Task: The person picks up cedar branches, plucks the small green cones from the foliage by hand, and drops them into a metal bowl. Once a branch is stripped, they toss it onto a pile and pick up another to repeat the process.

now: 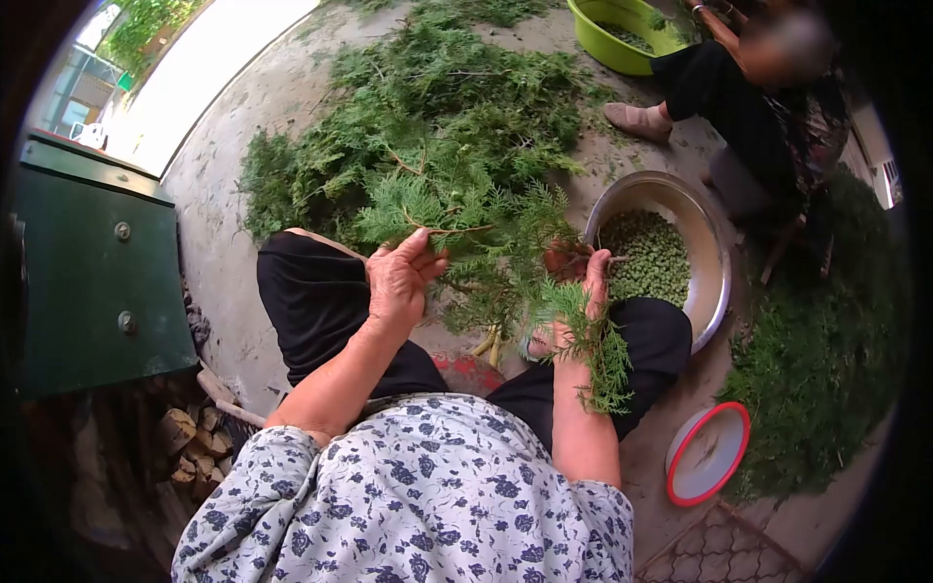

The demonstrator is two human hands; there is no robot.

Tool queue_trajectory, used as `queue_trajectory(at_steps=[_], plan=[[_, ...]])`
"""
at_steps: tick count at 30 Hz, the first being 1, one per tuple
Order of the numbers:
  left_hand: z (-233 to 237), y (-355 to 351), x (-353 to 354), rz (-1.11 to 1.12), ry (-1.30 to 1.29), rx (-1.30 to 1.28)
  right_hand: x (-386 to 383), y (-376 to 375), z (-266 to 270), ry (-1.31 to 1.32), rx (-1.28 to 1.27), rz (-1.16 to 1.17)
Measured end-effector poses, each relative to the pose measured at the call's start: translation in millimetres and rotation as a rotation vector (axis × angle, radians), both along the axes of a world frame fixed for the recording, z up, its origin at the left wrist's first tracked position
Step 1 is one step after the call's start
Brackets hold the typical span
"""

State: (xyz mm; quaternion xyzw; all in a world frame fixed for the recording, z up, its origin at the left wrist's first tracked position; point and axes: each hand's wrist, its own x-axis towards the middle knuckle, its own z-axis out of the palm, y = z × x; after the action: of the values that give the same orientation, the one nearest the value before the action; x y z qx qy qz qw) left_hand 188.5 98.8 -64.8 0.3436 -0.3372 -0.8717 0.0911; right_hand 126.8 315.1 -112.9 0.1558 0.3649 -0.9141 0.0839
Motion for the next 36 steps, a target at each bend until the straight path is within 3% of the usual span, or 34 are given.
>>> queue_trajectory(at_steps=[6,9,12,13,17,19,20,22,23,28,32,36], plan=[[-7.5,3.1,5.2,0.099,0.034,-0.128,0.7,-0.6,-5.6,-0.096,-0.01,-0.025],[-2.7,-2.5,4.6,0.079,0.113,0.02,3.0,0.6,-12.4,-0.07,0.027,-0.036],[-1.5,-8.2,5.8,-0.216,0.07,-0.268,7.1,-1.3,-6.5,-0.088,0.033,-0.037],[-2.0,-5.6,9.0,-0.29,0.101,-0.588,7.8,-3.2,-4.7,-0.101,-0.004,-0.061],[15.3,2.5,7.3,-0.239,0.145,-0.682,4.8,0.9,-26.6,-0.088,-0.008,-0.105],[10.8,3.6,9.3,-0.155,0.271,-0.831,7.3,-1.1,-10.6,-0.105,-0.017,-0.075],[10.2,1.6,7.9,-0.154,0.272,-0.831,8.2,-1.8,-5.0,-0.122,-0.027,-0.045],[20.2,-4.3,2.0,-0.052,0.354,-0.428,7.6,-1.6,-6.4,-0.108,-0.029,-0.055],[27.1,-2.8,1.8,-0.005,0.362,-0.347,7.8,-1.5,-8.0,-0.096,-0.033,-0.064],[30.2,-9.2,4.7,-0.079,0.353,-0.516,5.8,5.5,-27.1,-0.061,0.01,-0.028],[17.4,-5.7,19.3,-0.197,0.297,-0.403,3.0,8.6,-19.0,-0.051,-0.091,-0.04],[-8.9,5.3,25.4,-0.248,0.052,-0.075,0.0,9.9,-28.1,-0.014,-0.093,-0.06]])
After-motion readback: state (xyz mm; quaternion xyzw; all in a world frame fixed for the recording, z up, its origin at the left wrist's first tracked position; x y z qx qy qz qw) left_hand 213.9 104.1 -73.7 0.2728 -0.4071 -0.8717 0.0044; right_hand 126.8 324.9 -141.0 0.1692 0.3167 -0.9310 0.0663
